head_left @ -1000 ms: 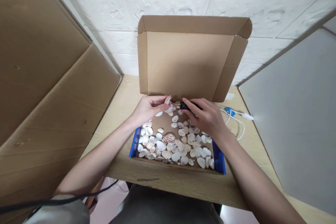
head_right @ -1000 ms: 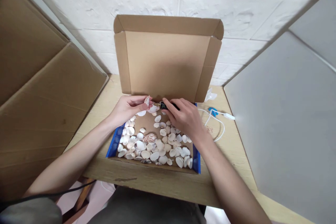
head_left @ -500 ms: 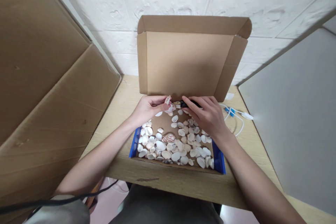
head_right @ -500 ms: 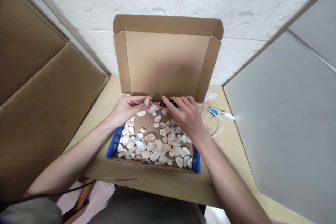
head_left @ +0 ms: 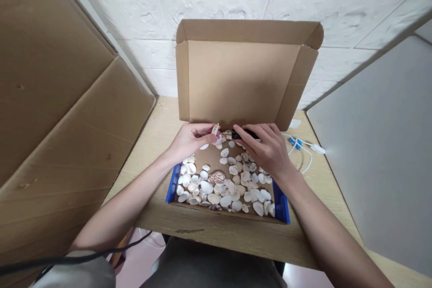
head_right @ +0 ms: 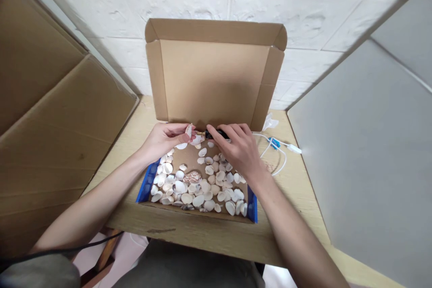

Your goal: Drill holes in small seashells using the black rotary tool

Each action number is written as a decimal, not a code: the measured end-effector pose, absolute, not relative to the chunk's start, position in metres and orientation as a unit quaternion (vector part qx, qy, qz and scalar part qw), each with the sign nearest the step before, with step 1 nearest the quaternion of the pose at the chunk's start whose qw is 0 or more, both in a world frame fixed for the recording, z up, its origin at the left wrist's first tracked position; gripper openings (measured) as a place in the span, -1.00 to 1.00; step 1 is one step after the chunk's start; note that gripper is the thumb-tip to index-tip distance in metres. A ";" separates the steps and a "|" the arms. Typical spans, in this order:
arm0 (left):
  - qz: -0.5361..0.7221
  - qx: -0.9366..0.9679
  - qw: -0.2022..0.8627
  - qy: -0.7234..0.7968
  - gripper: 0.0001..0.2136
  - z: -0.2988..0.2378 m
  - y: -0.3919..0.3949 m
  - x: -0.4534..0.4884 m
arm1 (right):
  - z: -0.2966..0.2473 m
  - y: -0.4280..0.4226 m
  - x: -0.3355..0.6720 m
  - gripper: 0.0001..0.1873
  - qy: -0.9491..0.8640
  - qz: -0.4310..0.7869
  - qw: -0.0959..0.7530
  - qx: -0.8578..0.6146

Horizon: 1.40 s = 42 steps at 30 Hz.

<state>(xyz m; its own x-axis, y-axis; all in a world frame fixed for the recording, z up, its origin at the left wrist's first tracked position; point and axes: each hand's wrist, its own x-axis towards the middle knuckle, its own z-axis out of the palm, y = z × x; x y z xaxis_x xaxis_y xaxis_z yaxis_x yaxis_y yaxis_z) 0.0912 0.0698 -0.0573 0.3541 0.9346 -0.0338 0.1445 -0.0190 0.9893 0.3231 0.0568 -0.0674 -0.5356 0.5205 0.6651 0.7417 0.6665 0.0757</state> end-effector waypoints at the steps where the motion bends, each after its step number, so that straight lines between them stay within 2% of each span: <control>1: 0.361 0.615 0.547 0.439 -0.79 -0.057 0.070 0.091 | -0.068 0.057 0.323 -0.66 -0.859 -0.176 0.308 -0.368; 8: 0.365 0.603 0.550 0.448 -0.76 -0.058 0.070 0.091 | -0.071 0.058 0.321 -0.67 -0.871 -0.146 0.289 -0.370; 18: 0.357 0.612 0.547 0.447 -0.77 -0.058 0.071 0.092 | -0.068 0.056 0.323 -0.68 -0.861 -0.190 0.302 -0.362; 42: 0.356 0.605 0.547 0.457 -0.73 -0.059 0.071 0.090 | -0.069 0.057 0.321 -0.69 -0.873 -0.160 0.297 -0.354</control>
<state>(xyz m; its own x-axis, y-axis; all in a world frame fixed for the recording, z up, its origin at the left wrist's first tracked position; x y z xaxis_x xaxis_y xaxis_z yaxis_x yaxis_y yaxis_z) 0.0903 0.0708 -0.0590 0.3301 0.9414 -0.0687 0.1639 0.0145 0.9864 0.3209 0.0573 -0.0691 -0.5739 0.5224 0.6307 0.7120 0.6988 0.0691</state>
